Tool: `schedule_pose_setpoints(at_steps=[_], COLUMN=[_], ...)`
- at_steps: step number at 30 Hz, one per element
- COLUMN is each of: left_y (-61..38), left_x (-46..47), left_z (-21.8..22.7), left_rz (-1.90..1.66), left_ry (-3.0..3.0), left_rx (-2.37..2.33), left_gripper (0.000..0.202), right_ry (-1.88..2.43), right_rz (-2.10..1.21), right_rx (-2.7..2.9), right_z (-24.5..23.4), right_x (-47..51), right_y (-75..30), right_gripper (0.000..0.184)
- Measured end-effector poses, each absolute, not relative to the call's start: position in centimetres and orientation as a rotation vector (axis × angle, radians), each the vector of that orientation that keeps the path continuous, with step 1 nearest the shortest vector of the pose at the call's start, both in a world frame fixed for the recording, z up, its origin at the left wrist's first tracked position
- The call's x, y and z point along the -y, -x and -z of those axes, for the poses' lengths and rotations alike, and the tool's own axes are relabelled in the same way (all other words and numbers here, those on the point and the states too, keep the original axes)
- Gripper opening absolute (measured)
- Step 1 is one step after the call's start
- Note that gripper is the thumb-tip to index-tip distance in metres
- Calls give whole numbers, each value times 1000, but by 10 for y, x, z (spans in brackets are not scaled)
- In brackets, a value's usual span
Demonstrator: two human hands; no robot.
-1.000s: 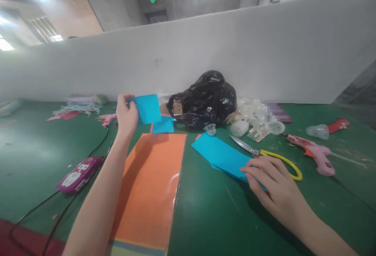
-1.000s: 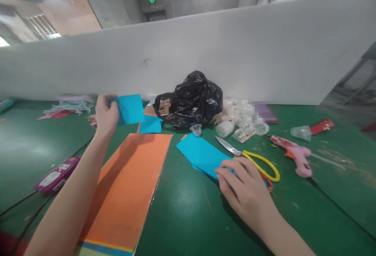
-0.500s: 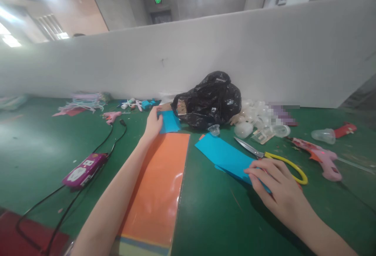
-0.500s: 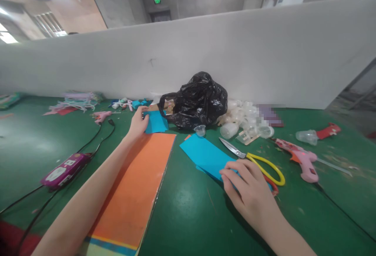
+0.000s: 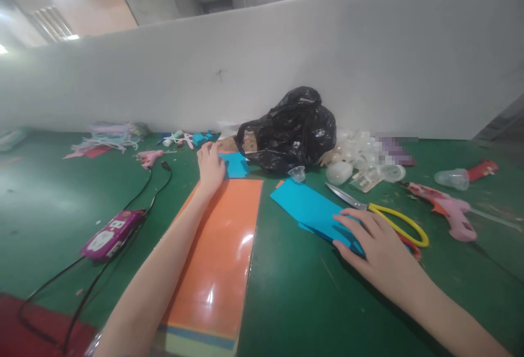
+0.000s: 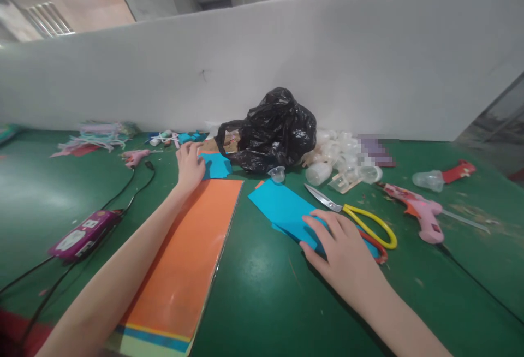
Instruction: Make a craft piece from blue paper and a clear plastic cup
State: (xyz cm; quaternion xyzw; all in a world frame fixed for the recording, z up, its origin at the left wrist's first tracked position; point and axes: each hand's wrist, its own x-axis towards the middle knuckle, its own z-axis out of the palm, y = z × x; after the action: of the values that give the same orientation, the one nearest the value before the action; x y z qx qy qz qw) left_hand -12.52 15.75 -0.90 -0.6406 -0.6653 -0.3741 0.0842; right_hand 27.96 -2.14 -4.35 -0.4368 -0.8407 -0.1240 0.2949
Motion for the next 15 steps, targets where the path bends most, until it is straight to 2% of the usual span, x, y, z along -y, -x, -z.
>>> schedule_pose_setpoints(at_steps=[5, 9, 13, 15], left_y=[109, 84, 50, 32], left_x=[-150, -138, -118, -104], left_z=[-12, -22, -28, -34], left_rz=[1241, 1339, 1297, 1242], left_ry=[1836, 1869, 2048, 2129], left_rx=[1854, 1674, 1273, 971], left_gripper=[42, 36, 30, 31], right_ry=[1227, 1212, 1197, 1177], right_rz=[186, 202, 230, 220], right_rx=[2258, 2284, 2322, 2351], right_z=[48, 50, 52, 53], right_x=[23, 22, 17, 15], right_y=[-281, -285, -294, -297], right_gripper=[37, 41, 24, 24])
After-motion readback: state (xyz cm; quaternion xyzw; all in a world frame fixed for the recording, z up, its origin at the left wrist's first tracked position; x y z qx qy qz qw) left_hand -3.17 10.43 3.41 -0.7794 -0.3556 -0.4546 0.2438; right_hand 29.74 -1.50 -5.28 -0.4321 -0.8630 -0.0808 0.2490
